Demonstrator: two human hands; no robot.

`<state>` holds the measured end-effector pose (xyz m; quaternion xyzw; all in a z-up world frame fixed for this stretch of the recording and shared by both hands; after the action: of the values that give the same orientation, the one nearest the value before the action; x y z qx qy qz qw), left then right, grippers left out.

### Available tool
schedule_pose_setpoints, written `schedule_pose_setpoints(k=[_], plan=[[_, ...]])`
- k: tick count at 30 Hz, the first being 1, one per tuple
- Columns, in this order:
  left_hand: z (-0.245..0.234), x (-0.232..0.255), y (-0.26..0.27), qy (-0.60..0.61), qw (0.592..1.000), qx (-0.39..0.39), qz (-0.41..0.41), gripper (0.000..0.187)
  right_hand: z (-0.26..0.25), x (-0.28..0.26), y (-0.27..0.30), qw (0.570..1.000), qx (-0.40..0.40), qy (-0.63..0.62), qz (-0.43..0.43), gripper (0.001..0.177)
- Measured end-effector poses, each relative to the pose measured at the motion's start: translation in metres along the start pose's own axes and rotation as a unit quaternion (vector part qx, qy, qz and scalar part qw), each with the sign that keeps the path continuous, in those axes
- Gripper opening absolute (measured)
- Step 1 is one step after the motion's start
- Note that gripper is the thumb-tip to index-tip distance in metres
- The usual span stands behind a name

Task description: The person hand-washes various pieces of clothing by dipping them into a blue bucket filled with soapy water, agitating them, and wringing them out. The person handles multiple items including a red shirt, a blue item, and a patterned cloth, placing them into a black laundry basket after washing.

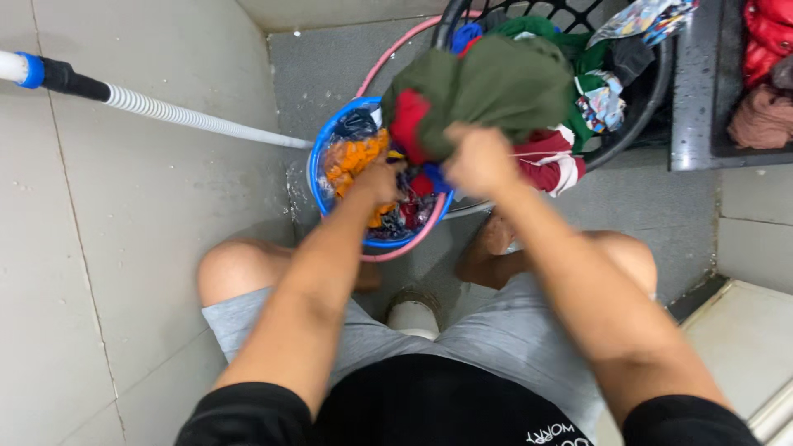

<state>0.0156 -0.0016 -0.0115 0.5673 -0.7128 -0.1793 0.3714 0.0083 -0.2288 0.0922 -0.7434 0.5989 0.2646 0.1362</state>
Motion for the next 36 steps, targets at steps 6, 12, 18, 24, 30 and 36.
schedule_pose_setpoints(k=[6,12,18,24,30,36], plan=[[-0.025,-0.049,0.026,0.363,0.930,0.050,0.008,0.049,0.107,-0.128,0.072,0.972,-0.205,-0.105,-0.048,0.056],[-0.020,-0.051,0.060,0.646,0.759,0.024,-0.071,0.069,0.113,-0.141,0.072,0.965,-0.155,-0.144,-0.153,0.073],[-0.045,-0.011,0.108,0.331,0.929,0.159,-0.053,0.094,0.002,-0.037,0.018,0.938,0.289,-0.186,0.038,0.044],[-0.080,0.009,0.176,0.351,0.874,0.330,0.063,0.098,-0.007,0.027,-0.007,0.947,0.232,-0.107,0.196,0.067],[-0.096,0.011,0.204,0.381,0.849,0.335,0.150,0.074,-0.013,-0.027,0.007,0.885,0.280,-0.354,0.111,0.032],[-0.088,0.037,0.187,0.361,0.857,0.250,0.270,0.112,-0.055,-0.108,0.049,0.862,0.218,-0.452,-0.069,0.027]])
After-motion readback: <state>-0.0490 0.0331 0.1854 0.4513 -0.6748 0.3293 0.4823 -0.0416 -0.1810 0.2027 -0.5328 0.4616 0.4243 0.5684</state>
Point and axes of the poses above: each hand's wrist, its own y-axis away from the middle knuckle, its own z-axis out of the palm, x = y × z, the point moved 2 cm from there along -y, towards the middle knuckle, and after that the axes turned 4 degrees about -y, right-handed, at the moved point
